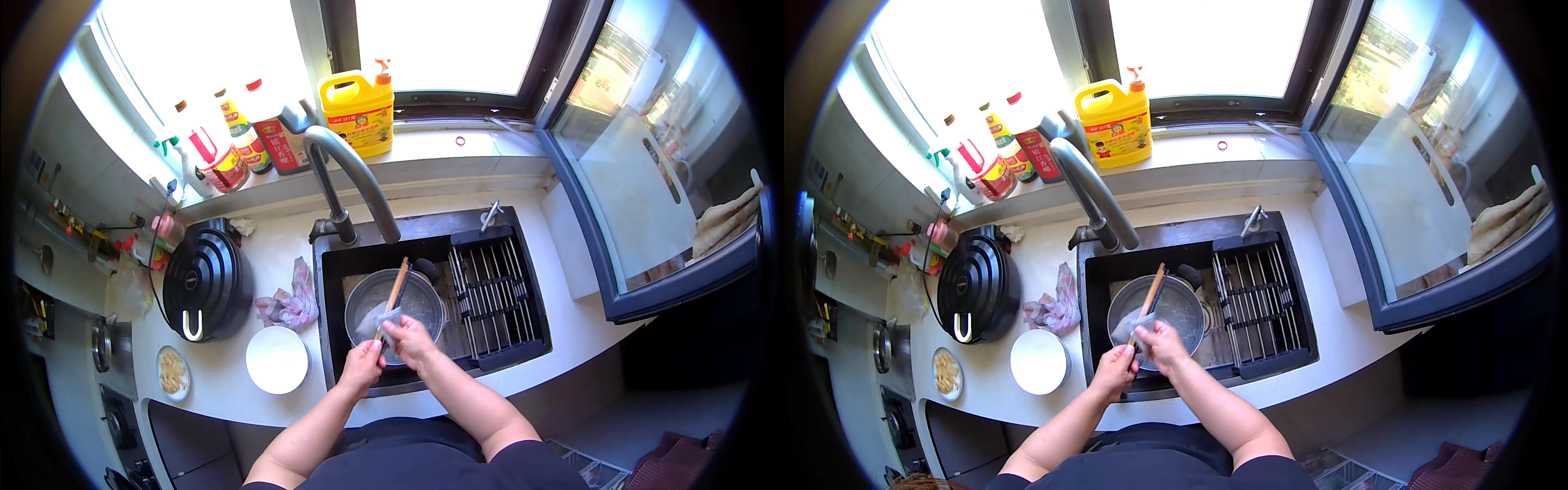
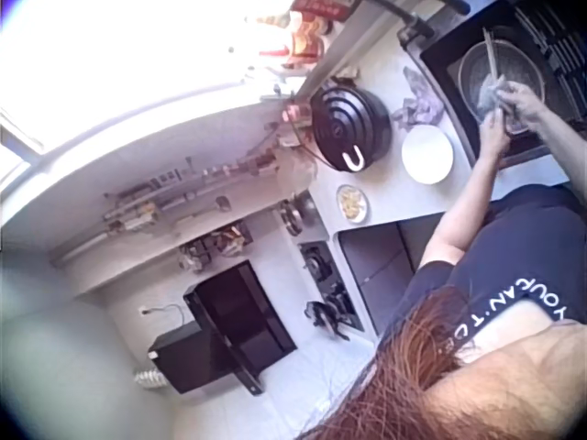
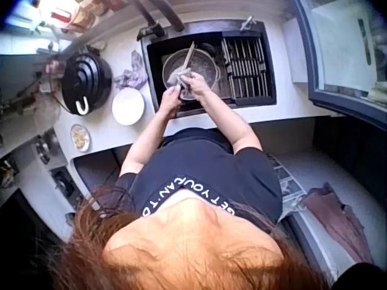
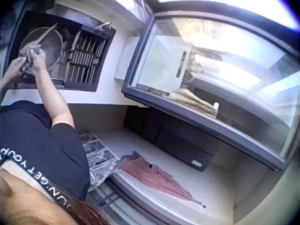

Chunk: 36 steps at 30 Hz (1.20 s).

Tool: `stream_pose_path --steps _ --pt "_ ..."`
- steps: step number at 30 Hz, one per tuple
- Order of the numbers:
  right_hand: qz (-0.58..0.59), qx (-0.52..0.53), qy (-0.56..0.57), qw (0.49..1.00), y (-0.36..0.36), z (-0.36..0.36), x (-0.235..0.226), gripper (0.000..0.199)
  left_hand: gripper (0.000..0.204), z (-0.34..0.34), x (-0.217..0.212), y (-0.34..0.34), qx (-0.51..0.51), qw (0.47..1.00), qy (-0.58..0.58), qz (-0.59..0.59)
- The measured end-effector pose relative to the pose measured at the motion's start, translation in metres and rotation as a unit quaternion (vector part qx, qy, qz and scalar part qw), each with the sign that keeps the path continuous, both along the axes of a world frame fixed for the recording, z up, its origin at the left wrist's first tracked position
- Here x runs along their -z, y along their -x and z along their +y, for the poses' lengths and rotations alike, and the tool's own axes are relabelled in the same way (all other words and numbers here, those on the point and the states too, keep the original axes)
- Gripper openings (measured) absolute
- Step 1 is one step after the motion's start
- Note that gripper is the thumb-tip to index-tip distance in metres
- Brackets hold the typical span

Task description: The person washes a metal pot and chopsticks by hand in a sink with a cloth, scrubbing the surfaces before rinsing them under a faucet.

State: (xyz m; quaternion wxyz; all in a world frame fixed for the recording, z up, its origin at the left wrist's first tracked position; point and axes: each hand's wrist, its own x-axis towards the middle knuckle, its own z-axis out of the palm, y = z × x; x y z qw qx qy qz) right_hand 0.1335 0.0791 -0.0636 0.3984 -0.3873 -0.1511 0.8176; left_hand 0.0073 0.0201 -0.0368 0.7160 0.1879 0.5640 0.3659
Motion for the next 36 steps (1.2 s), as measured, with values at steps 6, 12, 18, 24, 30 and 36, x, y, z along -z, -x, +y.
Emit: stream_pose_path --steps 6,12,18,24,30,36 --pt "-0.049 -0.023 0.042 0.998 0.0 0.005 -0.006 0.014 0.028 -0.008 -0.004 0.004 0.02 0.999 0.001 0.046" --pt "-0.131 0.138 0.054 0.98 -0.007 0.035 0.002 0.017 0.03 -0.021 -0.014 -0.001 0.069 0.989 -0.077 0.105" --pt "0.002 -0.021 0.056 0.998 0.009 0.001 -0.01 0.008 0.031 -0.011 -0.019 0.0 0.022 1.0 0.006 0.014" --pt "-0.03 0.092 0.062 0.993 0.001 0.028 0.014 0.009 0.027 -0.022 -0.015 -0.006 0.055 0.993 -0.026 0.097" --pt "-0.127 0.167 0.109 0.972 0.002 0.035 0.027 0.019 0.024 -0.032 -0.011 -0.002 0.138 0.957 -0.095 0.237" --pt "-0.046 0.064 0.069 0.995 0.022 -0.006 0.008 0.014 0.027 -0.025 -0.007 0.006 0.092 0.994 -0.02 0.056"
